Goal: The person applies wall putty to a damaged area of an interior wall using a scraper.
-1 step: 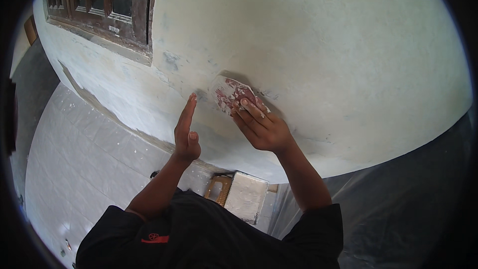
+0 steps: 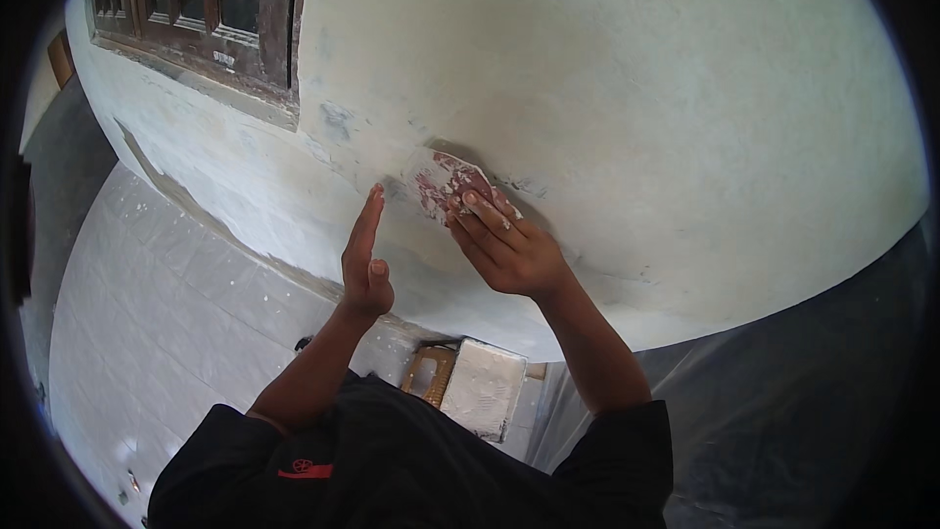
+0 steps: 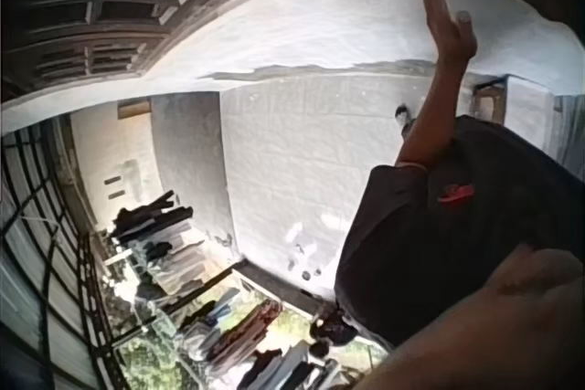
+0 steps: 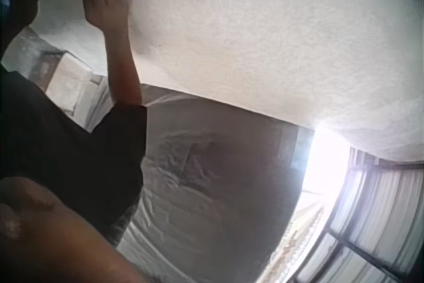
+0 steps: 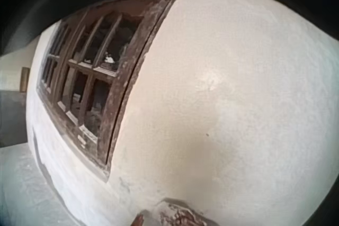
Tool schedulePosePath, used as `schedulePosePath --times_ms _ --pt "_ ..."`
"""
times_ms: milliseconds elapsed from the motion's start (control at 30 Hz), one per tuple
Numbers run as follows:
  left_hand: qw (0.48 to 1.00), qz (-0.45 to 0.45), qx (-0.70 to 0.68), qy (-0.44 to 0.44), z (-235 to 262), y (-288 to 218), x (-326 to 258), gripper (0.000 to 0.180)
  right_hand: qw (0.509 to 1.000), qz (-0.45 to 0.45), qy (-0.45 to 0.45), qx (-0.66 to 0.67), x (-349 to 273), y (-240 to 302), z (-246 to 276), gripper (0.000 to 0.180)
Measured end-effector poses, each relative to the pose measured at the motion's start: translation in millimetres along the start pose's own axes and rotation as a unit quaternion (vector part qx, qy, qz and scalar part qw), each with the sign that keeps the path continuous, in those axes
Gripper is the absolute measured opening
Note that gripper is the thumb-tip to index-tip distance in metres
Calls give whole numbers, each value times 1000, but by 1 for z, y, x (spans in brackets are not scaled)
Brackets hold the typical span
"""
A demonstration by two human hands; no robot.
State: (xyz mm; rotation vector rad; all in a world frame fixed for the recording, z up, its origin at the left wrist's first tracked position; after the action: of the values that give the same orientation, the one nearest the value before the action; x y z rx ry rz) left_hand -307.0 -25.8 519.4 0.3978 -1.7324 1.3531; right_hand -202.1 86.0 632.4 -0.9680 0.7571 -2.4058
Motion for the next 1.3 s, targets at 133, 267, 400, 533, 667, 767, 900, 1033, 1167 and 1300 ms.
schedulePosePath --times_ms 133,267,400,533,667,767,900,1033,1167,1300 --pt "1000 18 7 -15 4 7 -2 81 999 -5 42 -19 -5 -5 -9 17" --pt "1000 17 7 -18 7 10 -6 83 999 -16 22 -31 -33 -6 10 17" --pt "1000 8 20 -5 -2 8 -5 85 999 -6 27 -24 -6 -3 2 17" --pt "999 -1 34 5 -6 8 -3 86 999 -16 43 -17 -10 -11 -6 16" --pt "999 -6 40 2 -2 8 -6 88 999 -40 18 -20 -42 -12 10 15" --pt "1000 -7 30 0 -5 8 -5 89 1000 -22 14 1 -21 -2 7 18" --pt "999 -14 35 2 -12 7 0 90 999 -3 46 -8 -5 -5 -4 16" --pt "999 -17 42 -7 -5 8 -2 90 998 -38 35 -24 -44 -11 9 18" --pt "999 -26 47 4 -9 8 -1 90 1000 -11 9 -9 -33 -4 11 21" --pt "999 -25 47 12 -19 8 -1 89 999 -22 33 -6 -6 -8 -4 16"
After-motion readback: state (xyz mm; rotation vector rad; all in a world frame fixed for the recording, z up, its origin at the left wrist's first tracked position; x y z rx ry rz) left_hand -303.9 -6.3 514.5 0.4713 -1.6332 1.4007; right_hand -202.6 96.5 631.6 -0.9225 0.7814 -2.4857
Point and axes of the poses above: each hand's wrist, its own x-axis towards the middle knuckle, its own z-axis out of the back of the hand, y = z × x, the point moved 6 cm from there along x, towards the middle knuckle, and after that the axes turned 4 degrees about -z, right-handed, at the moved point
